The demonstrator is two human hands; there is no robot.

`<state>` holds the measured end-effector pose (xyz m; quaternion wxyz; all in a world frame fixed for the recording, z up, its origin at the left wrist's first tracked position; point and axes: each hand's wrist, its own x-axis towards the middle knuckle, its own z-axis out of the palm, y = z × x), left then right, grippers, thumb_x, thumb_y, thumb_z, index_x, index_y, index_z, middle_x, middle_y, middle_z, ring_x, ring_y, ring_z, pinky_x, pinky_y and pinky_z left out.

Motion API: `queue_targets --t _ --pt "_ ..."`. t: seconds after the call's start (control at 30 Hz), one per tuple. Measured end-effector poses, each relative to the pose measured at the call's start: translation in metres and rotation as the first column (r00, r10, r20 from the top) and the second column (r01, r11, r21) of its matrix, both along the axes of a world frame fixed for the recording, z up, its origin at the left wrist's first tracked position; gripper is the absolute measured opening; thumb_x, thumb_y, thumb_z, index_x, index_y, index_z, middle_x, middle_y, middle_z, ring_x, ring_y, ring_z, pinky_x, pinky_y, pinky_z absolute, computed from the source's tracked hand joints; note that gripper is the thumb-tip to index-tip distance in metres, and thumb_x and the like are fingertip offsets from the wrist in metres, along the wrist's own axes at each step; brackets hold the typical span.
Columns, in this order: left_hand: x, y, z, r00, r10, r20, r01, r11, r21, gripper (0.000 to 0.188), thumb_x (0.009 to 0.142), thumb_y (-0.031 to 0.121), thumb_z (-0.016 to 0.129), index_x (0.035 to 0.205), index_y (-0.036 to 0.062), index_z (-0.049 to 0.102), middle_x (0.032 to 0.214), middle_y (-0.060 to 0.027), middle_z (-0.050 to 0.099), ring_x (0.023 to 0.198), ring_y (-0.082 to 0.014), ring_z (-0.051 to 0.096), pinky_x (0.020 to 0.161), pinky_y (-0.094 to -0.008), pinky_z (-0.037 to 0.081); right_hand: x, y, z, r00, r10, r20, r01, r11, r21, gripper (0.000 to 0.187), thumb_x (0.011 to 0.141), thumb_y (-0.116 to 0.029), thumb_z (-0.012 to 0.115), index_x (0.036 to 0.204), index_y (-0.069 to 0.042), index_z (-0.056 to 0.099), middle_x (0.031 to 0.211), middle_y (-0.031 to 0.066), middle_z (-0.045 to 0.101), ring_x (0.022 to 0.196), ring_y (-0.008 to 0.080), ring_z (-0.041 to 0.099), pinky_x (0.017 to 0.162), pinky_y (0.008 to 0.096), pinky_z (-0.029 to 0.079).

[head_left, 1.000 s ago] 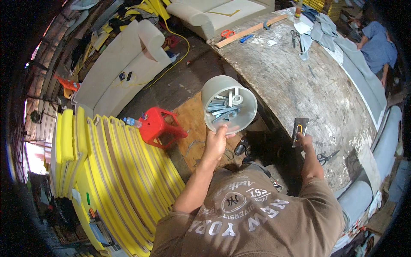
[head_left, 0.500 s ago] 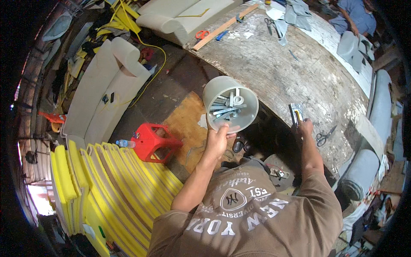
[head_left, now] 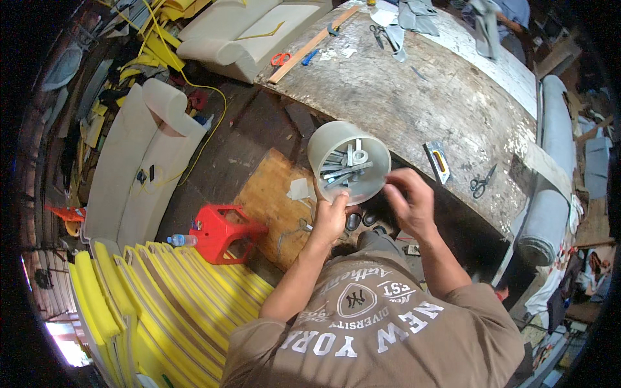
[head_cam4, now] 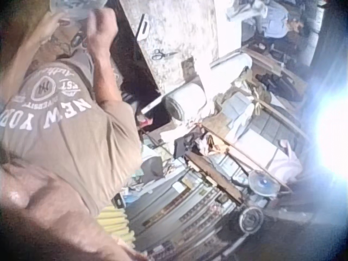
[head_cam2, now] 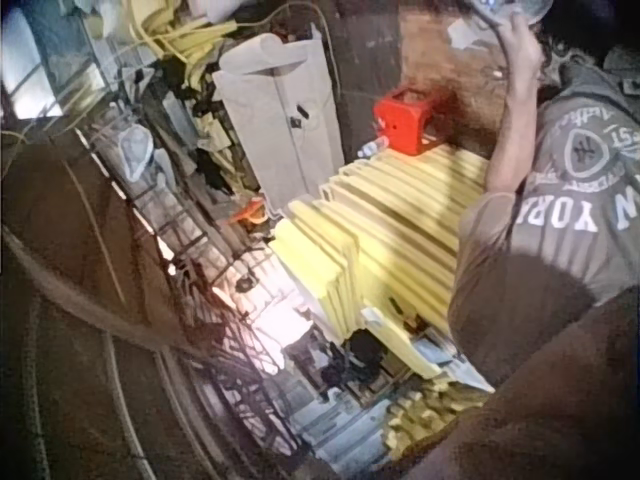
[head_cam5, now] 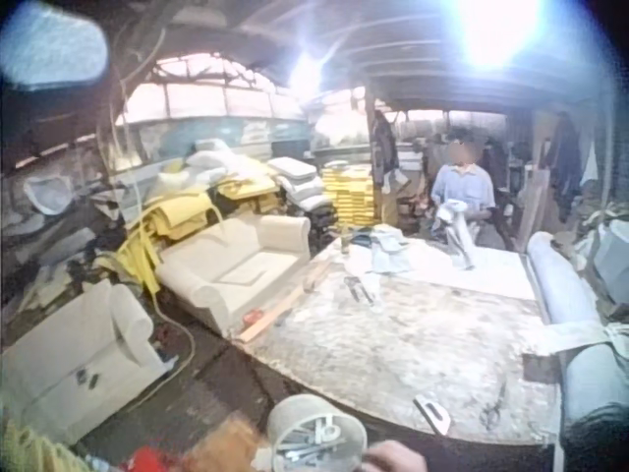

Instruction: The person assembles a manual stapler by inserting a metal staple strip into the device. They then pick up a bucket of staples, place it on a workbench, and continue adjusting the stapler mechanism.

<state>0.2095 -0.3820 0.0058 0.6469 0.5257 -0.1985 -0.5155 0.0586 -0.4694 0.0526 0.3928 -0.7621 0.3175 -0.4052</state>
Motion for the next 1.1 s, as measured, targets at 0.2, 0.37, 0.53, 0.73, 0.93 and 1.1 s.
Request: queue_targets --t 0.2,0.37,0.53,0.73,0.93,1.1 --pt "-0.012 -0.008 0.021 1.0 0.028 0.011 -0.028 1.0 0.008 0.04 0.085 0.001 0.033 0.125 0.006 0.037 0.117 -0.0079 0.048 0.099 -0.0196 0.055 0.074 -0.0311 0.051 0.078 -0.034 0.01 0.762 0.204 -0.614 -0.319 0.944 -0.082 0.035 0.072 -0.01 0.062 0.105 -0.003 0.054 0.096 0.017 0.057 0.087 0.0341 0.056 0.073 0.041 0.046" --pt "-0.006 -0.024 0.009 0.997 -0.075 0.027 0.075 0.997 -0.028 0.042 0.085 0.001 0.033 0.126 0.0066 0.036 0.119 -0.0071 0.047 0.1 -0.018 0.054 0.075 -0.0314 0.05 0.066 -0.048 -0.004 0.864 0.163 -0.476 -0.308 0.919 -0.245 0.024 0.071 -0.008 0.054 0.094 0.0 0.055 0.088 0.0185 0.057 0.082 0.0344 0.057 0.069 0.0406 0.047" --pt "-0.016 -0.048 0.016 0.996 -0.073 0.05 0.074 0.997 -0.017 0.042 0.086 0.003 0.035 0.127 0.0056 0.036 0.12 -0.0076 0.047 0.1 -0.0175 0.054 0.079 -0.0323 0.049 0.033 -0.066 0.002 0.904 0.204 -0.377 -0.311 0.918 -0.247 0.019 0.071 -0.009 0.06 0.086 -0.001 0.051 0.083 0.0164 0.054 0.082 0.0345 0.054 0.07 0.0418 0.044" --pt "-0.028 -0.086 0.005 0.985 -0.142 0.098 0.146 0.989 -0.032 0.039 0.085 0.004 0.037 0.123 0.0003 0.038 0.115 -0.0093 0.05 0.099 -0.0173 0.054 0.081 -0.0305 0.048 0.034 -0.119 0.005 0.906 0.145 -0.397 -0.233 0.955 -0.183 0.016 0.076 -0.014 0.057 0.08 0.002 0.057 0.063 0.0206 0.055 0.067 0.0383 0.056 0.064 0.0428 0.046" --pt "-0.04 -0.119 0.005 0.965 -0.228 0.129 0.202 0.962 0.186 0.03 0.085 0.01 0.042 0.111 -0.0027 0.049 0.105 -0.0112 0.056 0.09 -0.0197 0.058 0.075 -0.0349 0.05 0.042 -0.167 -0.019 0.739 0.217 -0.638 -0.292 0.956 -0.013 0.013 0.07 -0.009 0.055 0.076 -0.001 0.063 0.072 0.0194 0.061 0.072 0.0341 0.061 0.065 0.0417 0.047" --pt "-0.046 -0.128 -0.01 0.983 -0.172 0.059 0.168 0.983 0.08 0.03 0.086 0.01 0.044 0.112 -0.0036 0.048 0.104 -0.011 0.056 0.09 -0.0198 0.058 0.075 -0.0347 0.051 0.042 -0.181 -0.025 0.726 0.259 -0.637 -0.357 0.934 -0.027 0.019 0.075 -0.016 0.056 0.084 -0.001 0.062 0.079 0.0207 0.061 0.075 0.0352 0.06 0.067 0.0421 0.047"
